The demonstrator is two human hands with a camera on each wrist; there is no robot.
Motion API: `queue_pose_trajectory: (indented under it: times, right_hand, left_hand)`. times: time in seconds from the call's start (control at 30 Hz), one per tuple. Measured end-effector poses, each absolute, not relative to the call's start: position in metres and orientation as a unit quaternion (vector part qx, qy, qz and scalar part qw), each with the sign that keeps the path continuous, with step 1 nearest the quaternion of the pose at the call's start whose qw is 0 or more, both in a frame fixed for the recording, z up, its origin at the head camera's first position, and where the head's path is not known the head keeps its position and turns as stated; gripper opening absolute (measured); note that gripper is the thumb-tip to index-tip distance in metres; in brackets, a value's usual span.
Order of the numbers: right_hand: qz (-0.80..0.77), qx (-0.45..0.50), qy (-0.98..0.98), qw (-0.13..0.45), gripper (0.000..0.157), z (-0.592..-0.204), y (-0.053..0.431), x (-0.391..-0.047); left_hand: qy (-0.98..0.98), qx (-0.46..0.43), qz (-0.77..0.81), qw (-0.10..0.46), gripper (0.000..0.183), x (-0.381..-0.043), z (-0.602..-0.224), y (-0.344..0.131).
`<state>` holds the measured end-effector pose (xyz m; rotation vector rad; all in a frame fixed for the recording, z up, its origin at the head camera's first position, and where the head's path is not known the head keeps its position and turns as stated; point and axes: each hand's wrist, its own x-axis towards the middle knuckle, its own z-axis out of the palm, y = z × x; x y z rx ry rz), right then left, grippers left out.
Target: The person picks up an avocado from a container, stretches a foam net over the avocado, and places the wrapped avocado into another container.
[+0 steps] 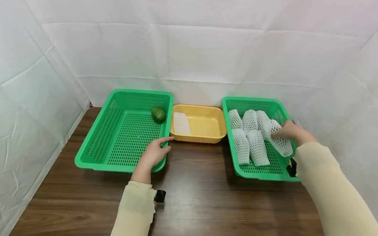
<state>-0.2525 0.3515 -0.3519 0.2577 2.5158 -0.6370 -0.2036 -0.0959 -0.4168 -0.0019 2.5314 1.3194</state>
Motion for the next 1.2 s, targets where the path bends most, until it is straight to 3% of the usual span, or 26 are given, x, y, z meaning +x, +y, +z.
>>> queue_pose_trajectory:
  times: [0.1, 0.2, 0.27, 0.53, 0.73, 0.8, 1.0, 1.2]
  right_hand:
    - [-0.228, 0.103, 0.920, 0.302, 0.085, -0.358, 0.353, -0.255]
    - [-0.212, 0.105, 0.919, 0.317, 0.064, -0.361, 0.352, -0.255]
    - [-0.194, 0.106, 0.920, 0.323, 0.059, -0.363, 0.351, -0.256]
    - [-0.186, 0.131, 0.913, 0.338, 0.106, -0.383, 0.353, -0.258]
    - [-0.192, 0.134, 0.915, 0.329, 0.118, -0.392, 0.357, -0.262]
    - [-0.179, 0.121, 0.918, 0.332, 0.114, -0.393, 0.359, -0.262]
    - [-0.155, 0.073, 0.931, 0.323, 0.076, -0.390, 0.363, -0.264]
    - [-0.194, 0.085, 0.927, 0.309, 0.064, -0.390, 0.363, -0.263]
  left_hand:
    - [0.878, -0.003, 0.458, 0.142, 0.038, -0.205, -0.419, -0.096]
    - [0.876, -0.012, 0.460, 0.141, 0.038, -0.206, -0.420, -0.095]
    - [0.877, -0.018, 0.459, 0.139, 0.038, -0.206, -0.421, -0.095]
    - [0.878, -0.020, 0.458, 0.139, 0.036, -0.206, -0.422, -0.094]
    - [0.877, -0.020, 0.460, 0.136, 0.036, -0.206, -0.422, -0.095]
    - [0.876, -0.017, 0.462, 0.138, 0.036, -0.206, -0.422, -0.094]
    - [0.877, -0.014, 0.462, 0.131, 0.035, -0.206, -0.420, -0.094]
    - [0.879, -0.016, 0.459, 0.127, 0.035, -0.207, -0.421, -0.095]
